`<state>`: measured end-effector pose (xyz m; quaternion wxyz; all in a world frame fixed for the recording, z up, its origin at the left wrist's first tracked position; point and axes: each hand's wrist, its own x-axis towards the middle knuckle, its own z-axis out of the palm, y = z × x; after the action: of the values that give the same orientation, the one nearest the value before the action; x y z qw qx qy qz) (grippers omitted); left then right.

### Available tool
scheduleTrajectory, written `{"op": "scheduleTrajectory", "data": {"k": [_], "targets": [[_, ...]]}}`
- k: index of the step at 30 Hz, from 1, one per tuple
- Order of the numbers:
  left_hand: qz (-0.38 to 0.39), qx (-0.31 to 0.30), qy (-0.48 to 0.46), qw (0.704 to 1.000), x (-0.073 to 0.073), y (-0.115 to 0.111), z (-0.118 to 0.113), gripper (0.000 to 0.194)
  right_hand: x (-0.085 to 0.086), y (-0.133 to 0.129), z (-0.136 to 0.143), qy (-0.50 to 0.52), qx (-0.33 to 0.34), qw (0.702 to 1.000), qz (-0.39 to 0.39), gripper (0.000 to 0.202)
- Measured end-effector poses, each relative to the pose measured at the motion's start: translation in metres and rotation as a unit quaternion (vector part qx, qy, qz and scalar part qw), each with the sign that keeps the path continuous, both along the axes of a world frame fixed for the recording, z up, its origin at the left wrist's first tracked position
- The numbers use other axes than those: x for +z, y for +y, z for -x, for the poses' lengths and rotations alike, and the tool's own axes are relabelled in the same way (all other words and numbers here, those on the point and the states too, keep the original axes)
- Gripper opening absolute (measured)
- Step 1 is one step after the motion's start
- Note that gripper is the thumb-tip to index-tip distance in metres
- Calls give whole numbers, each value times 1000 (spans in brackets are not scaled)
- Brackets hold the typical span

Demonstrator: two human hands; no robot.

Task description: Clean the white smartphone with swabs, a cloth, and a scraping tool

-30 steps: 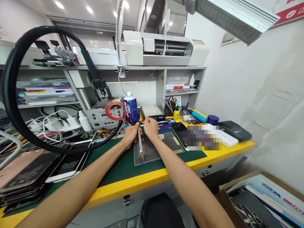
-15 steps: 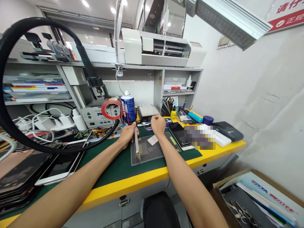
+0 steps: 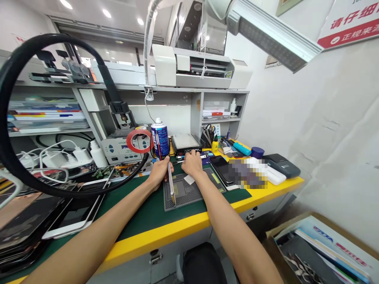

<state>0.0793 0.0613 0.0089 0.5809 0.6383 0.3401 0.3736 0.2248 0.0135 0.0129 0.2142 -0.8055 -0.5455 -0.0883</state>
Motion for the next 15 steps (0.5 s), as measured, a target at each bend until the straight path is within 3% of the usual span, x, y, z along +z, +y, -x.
{"op": "scheduleTrajectory", "data": {"k": [15], "targets": [[-3,-4,1,1000,-3,2,-1,46,7,-4,-3,-65,96,992,44,22]]}}
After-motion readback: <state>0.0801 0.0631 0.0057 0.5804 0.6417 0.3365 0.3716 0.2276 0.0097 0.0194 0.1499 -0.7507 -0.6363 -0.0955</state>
